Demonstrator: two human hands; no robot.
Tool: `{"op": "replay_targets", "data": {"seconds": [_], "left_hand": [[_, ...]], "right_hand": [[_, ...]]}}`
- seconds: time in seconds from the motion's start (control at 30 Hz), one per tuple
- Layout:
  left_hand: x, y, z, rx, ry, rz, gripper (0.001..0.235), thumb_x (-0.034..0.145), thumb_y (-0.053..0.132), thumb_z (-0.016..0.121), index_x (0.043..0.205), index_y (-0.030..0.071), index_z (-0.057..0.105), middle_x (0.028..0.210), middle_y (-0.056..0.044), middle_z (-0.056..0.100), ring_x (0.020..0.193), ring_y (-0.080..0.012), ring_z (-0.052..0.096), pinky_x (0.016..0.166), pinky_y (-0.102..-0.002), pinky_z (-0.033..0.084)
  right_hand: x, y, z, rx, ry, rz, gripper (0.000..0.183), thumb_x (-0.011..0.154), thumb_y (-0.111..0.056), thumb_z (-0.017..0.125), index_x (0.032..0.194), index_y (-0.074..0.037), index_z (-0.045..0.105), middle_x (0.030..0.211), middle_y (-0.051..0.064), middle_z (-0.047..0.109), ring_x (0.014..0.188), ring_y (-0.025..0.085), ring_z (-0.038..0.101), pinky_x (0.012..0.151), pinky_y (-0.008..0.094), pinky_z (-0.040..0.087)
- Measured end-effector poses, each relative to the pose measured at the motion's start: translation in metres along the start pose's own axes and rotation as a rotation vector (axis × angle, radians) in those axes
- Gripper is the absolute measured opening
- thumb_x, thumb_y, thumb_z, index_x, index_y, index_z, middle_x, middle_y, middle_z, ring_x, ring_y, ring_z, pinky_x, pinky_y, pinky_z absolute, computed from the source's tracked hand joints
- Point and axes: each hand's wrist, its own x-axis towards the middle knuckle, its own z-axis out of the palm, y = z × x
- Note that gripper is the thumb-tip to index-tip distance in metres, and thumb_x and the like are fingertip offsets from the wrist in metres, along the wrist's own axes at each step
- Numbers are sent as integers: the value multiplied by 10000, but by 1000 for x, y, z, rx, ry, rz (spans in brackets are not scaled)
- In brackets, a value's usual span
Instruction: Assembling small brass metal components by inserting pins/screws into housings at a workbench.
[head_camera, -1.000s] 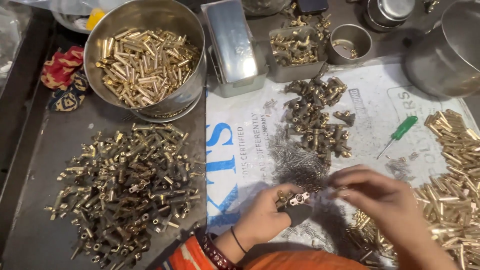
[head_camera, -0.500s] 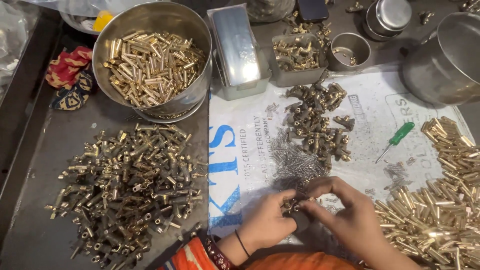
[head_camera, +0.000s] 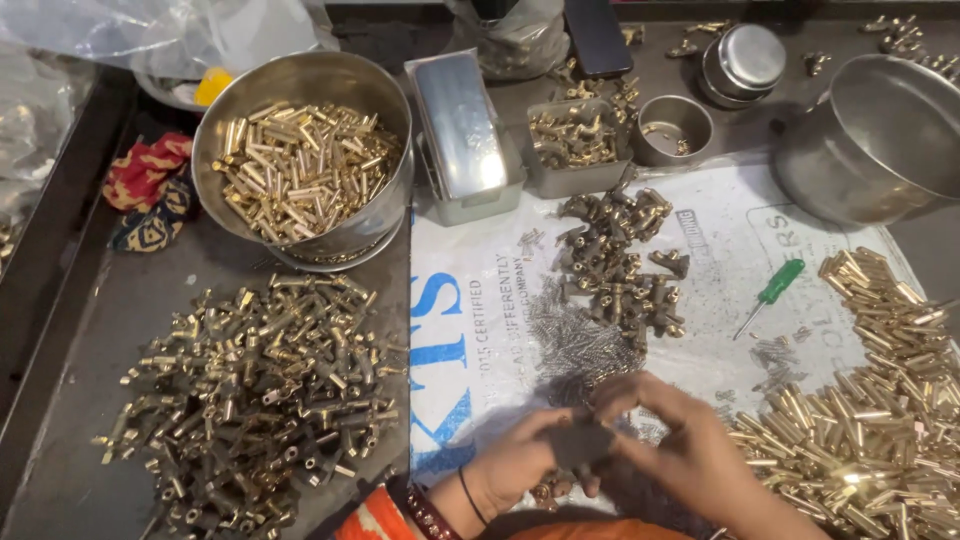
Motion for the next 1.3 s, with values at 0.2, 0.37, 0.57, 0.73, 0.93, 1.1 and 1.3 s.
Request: {"op": "replay_targets", "data": {"seconds": [0.2, 0.37, 0.57, 0.73, 0.93, 1.1, 1.3], "left_hand": [[6, -18, -11, -40, 71, 32, 161, 975, 187, 698, 1054, 46, 705, 865, -33, 701, 650, -58, 614, 538, -202, 447], [-4, 22, 6, -55, 229, 29, 257, 986, 261, 631, 958, 19, 712, 781, -73, 724, 612, -108, 675, 461, -201, 428], [-5, 34, 11, -215, 335, 65, 366, 1013, 302, 571, 887, -17, 699, 727, -100, 713, 595, -157, 717, 373, -227, 416], [-6, 31, 4, -248, 418, 43, 388, 1032, 328, 547, 905, -11, 689, 757, -89, 723, 620, -169, 743, 375, -228, 421], [-5, 35, 6, -235, 425, 64, 361, 1030, 316, 561, 943, -6, 701, 790, -97, 724, 648, -175, 732, 367, -242, 412], [-3, 33, 6, -240, 434, 77, 380, 1023, 318, 544, 918, -11, 701, 765, -104, 715, 622, -176, 741, 365, -225, 411], [1, 25, 2, -109, 449, 62, 294, 1005, 247, 570, 955, -6, 711, 819, -84, 732, 654, -140, 729, 396, -227, 420]], "right_hand": [[-5, 4, 1, 2, -63, -43, 206, 752, -168, 864, 933, -108, 788, 1086, 56, 822, 1122, 247, 690, 1021, 411, 513], [-2, 43, -69, -267, 357, 469, 204, 863, -188, 748, 1053, -122, 780, 1135, 51, 795, 1046, 215, 765, 933, 370, 593], [-19, 63, -70, -539, 191, 458, 228, 844, -203, 758, 1067, -189, 802, 1087, -6, 811, 860, 182, 795, 795, 339, 643], [5, 28, -50, -703, 5, 517, 280, 854, -265, 785, 1133, -249, 783, 1124, -82, 770, 794, 185, 784, 765, 334, 633], [3, 26, -19, -713, -135, 310, 272, 791, -279, 776, 1057, -227, 797, 1043, -42, 743, 817, 252, 740, 733, 367, 611], [0, 28, -4, -842, -45, 245, 258, 813, -323, 686, 1020, -206, 787, 992, 1, 717, 830, 283, 714, 691, 406, 591], [8, 11, -1, -828, -98, 436, 300, 826, -398, 700, 1025, -182, 761, 954, 38, 687, 848, 298, 708, 732, 426, 588]]}}
